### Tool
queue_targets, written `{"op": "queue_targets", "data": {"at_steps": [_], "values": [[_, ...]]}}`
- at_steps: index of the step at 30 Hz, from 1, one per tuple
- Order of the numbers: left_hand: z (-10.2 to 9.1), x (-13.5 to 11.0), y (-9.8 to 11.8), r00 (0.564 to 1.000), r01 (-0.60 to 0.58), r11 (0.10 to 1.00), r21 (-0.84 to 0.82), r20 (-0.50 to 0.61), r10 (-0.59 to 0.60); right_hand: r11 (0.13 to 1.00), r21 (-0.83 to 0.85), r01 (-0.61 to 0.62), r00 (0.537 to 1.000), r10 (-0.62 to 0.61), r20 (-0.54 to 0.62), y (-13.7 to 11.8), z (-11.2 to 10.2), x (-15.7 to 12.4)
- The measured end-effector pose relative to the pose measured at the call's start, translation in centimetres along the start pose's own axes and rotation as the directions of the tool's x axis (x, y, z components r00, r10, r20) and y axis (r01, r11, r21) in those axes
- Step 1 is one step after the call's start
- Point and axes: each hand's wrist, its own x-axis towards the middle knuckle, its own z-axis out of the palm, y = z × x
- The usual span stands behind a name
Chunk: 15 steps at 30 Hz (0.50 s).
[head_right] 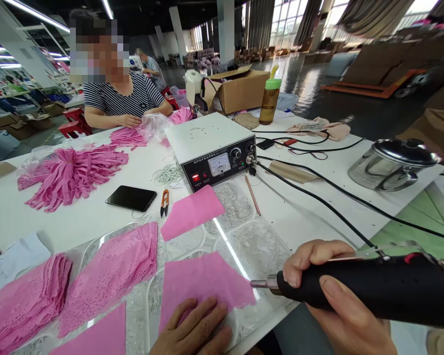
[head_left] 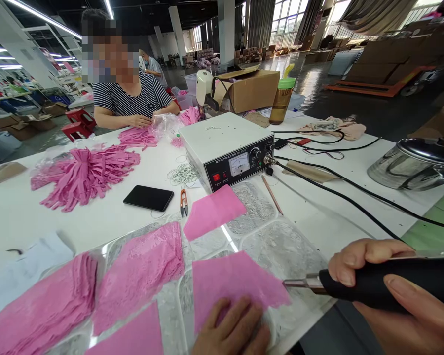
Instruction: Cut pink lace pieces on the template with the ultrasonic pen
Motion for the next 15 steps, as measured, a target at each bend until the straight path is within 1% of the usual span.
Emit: {"op": "queue_targets", "data": {"at_steps": [5, 8, 13, 15], "values": [[0.13, 0.0, 0.11, 0.999, 0.02, 1.0, 0.011, -0.028, -0.02, 1.0, -0.01, -0.017, 1.0, 0.017, -0.025, 0.24, 0.17, 0.18], [0.14, 0.03, 0.1, 0.999, 0.019, 1.0, 0.015, -0.032, -0.019, 1.0, -0.016, -0.009, 1.0, 0.009, -0.006, 0.2, 0.03, 0.15], [0.43, 0.0, 0.18, 0.999, 0.021, 1.0, 0.009, -0.043, -0.021, 0.999, -0.025, -0.029, 0.999, 0.029, 0.025, -0.07, -0.2, 0.28], [0.62, -0.04, 0.32, 0.995, 0.053, 0.999, -0.003, -0.088, -0.053, 1.0, -0.009, -0.008, 1.0, 0.008, 0.009, -0.07, -0.48, 0.64]]}}
